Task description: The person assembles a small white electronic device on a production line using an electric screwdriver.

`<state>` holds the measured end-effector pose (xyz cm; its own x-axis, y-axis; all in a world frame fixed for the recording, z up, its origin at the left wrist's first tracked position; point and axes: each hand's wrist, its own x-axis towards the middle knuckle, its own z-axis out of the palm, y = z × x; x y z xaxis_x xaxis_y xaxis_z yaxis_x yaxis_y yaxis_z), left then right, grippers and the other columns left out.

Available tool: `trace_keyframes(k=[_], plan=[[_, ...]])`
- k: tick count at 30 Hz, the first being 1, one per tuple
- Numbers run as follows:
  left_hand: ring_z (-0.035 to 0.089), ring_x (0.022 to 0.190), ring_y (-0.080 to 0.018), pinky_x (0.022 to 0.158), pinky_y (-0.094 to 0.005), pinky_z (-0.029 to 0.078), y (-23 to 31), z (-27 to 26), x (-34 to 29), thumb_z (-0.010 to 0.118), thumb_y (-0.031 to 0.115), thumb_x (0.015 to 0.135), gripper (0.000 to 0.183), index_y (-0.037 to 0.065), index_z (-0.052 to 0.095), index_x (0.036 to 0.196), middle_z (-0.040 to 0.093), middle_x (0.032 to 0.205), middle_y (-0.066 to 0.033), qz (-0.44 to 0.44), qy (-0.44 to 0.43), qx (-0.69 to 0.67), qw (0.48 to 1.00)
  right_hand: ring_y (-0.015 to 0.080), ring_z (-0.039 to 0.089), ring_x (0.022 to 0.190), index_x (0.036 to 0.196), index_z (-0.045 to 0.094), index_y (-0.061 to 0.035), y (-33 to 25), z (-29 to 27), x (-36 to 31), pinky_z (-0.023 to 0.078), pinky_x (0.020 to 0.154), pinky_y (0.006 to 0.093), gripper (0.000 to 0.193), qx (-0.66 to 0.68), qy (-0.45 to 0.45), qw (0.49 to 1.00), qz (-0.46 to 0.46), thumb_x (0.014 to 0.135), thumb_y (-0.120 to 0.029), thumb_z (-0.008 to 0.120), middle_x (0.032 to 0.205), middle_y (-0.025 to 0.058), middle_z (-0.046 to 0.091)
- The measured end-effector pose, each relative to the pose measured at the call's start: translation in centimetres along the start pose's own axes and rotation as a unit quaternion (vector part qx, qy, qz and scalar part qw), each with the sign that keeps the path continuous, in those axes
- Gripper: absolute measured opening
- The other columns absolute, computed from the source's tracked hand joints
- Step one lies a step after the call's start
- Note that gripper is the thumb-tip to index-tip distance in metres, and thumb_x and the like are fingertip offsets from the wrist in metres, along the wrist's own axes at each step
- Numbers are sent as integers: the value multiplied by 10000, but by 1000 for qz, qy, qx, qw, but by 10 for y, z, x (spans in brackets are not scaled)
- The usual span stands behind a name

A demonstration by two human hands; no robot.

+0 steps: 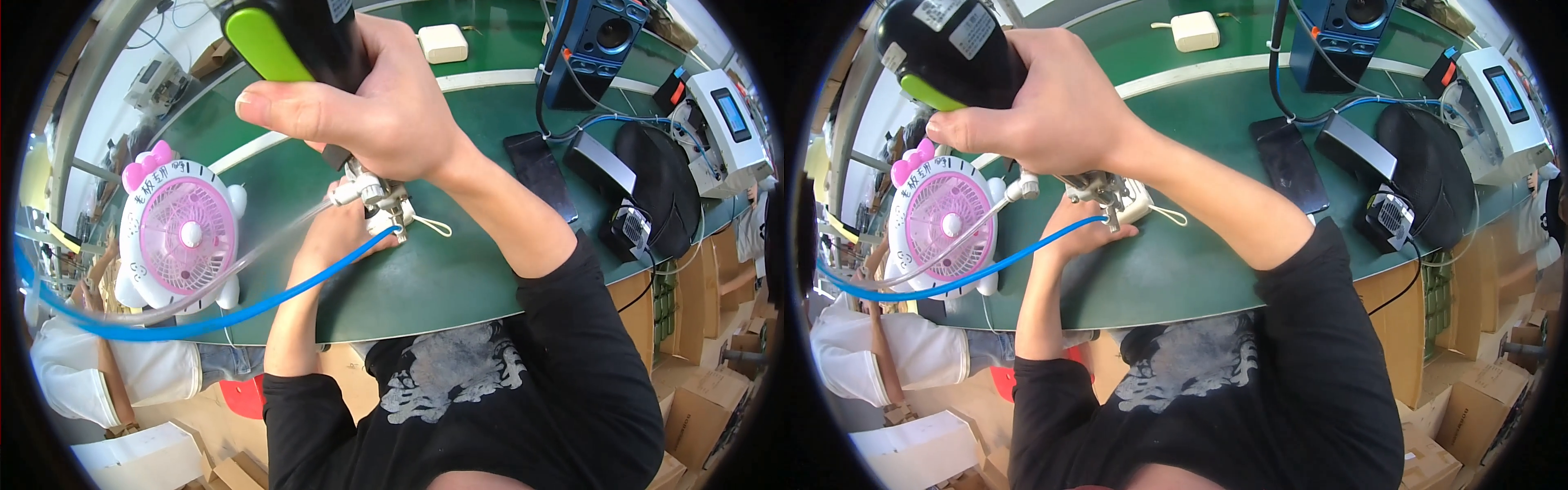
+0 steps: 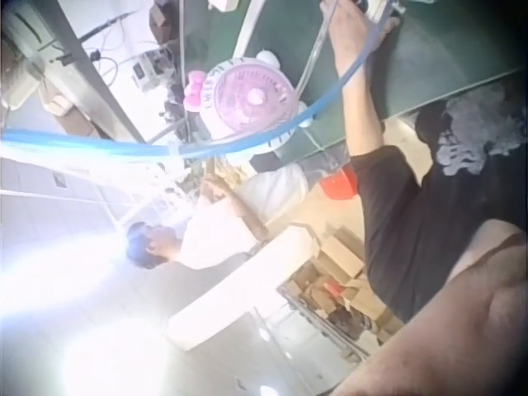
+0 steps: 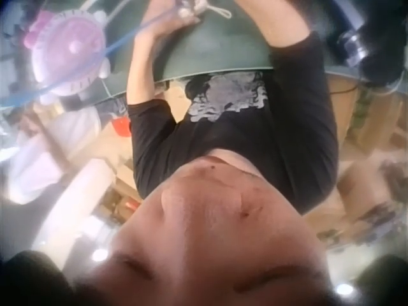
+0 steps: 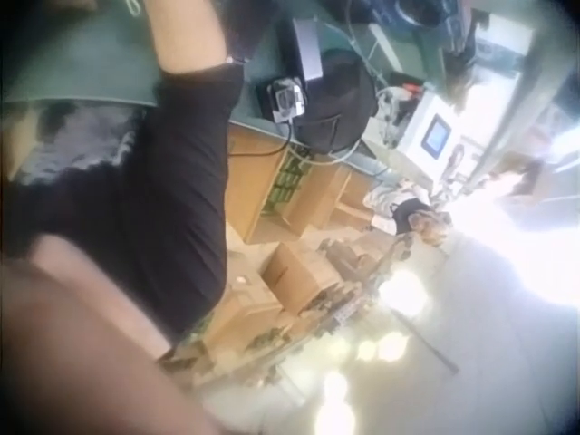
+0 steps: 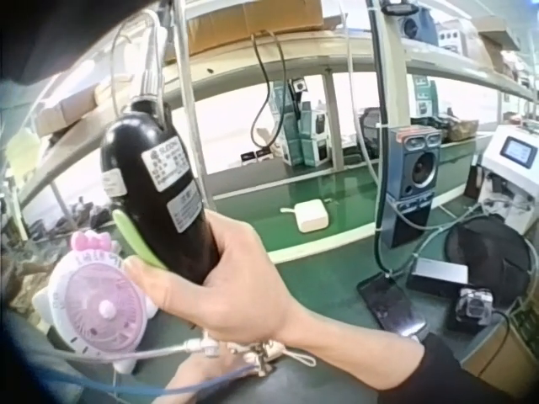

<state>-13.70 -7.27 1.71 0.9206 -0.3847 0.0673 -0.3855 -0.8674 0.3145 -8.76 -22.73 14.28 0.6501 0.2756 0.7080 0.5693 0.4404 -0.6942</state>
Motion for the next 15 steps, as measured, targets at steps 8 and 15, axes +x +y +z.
trace_keyframes(k=[8, 15], plan=[[438, 1266, -430, 1090, -466, 371, -17, 9, 8, 849, 386, 641, 842, 21, 511, 1321, 496, 1341, -240, -26, -96, -78, 992, 108, 559, 526, 796, 664, 25, -2, 4, 5, 450, 509, 276, 498, -21, 4, 999, 25, 696, -432, 832, 586, 31, 590], [219, 1477, -381, 1204, -447, 225, -26, 24, 7, 881, 402, 698, 1194, -31, 149, 1535, 278, 1552, -253, 23, 15, -199, 980, 58, 497, 475, 711, 623, -51, -52, 14, 55, 370, 426, 232, 503, -8, -54, 996, -76, 894, -515, 693, 553, -27, 518]])
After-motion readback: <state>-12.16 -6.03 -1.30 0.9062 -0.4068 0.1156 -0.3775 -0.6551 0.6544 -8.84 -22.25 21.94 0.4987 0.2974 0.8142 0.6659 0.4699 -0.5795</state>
